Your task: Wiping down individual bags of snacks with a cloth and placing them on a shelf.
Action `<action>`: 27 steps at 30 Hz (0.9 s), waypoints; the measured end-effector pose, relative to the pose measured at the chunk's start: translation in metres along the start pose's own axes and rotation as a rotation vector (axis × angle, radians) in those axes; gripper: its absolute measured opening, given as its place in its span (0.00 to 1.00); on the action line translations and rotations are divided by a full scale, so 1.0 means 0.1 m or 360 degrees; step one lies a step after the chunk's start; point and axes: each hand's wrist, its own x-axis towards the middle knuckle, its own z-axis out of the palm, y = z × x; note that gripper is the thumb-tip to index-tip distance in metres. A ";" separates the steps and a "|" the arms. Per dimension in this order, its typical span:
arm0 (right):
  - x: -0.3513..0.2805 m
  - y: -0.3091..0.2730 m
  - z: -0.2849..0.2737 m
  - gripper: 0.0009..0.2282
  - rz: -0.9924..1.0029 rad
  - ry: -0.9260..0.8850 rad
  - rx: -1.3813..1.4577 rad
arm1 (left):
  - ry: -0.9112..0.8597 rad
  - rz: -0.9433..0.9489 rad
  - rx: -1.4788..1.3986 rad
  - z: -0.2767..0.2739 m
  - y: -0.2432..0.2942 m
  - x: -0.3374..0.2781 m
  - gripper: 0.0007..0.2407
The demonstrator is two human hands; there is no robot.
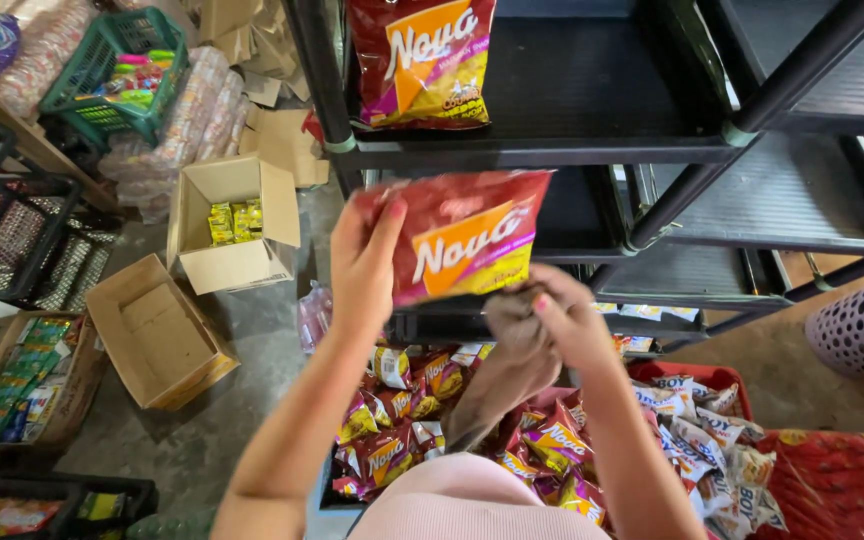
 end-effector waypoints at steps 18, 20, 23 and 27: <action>1.83 -1.27 -0.28 0.12 -0.0147 -0.0033 -0.0774 | -0.0231 0.1166 0.0409 0.59 0.03 1.56 0.09; 1.96 -1.17 -0.31 0.12 -0.0140 -0.0057 -0.0734 | -0.0106 0.1196 0.0545 0.60 -0.14 1.66 0.10; 2.07 -1.02 -0.30 0.10 -0.0069 -0.0093 -0.0732 | 0.0060 0.1181 0.0672 0.59 -0.48 1.80 0.11; 2.16 -0.89 -0.20 0.08 0.0011 -0.0151 -0.0784 | 0.0231 0.0966 0.1034 0.48 -0.96 1.98 0.21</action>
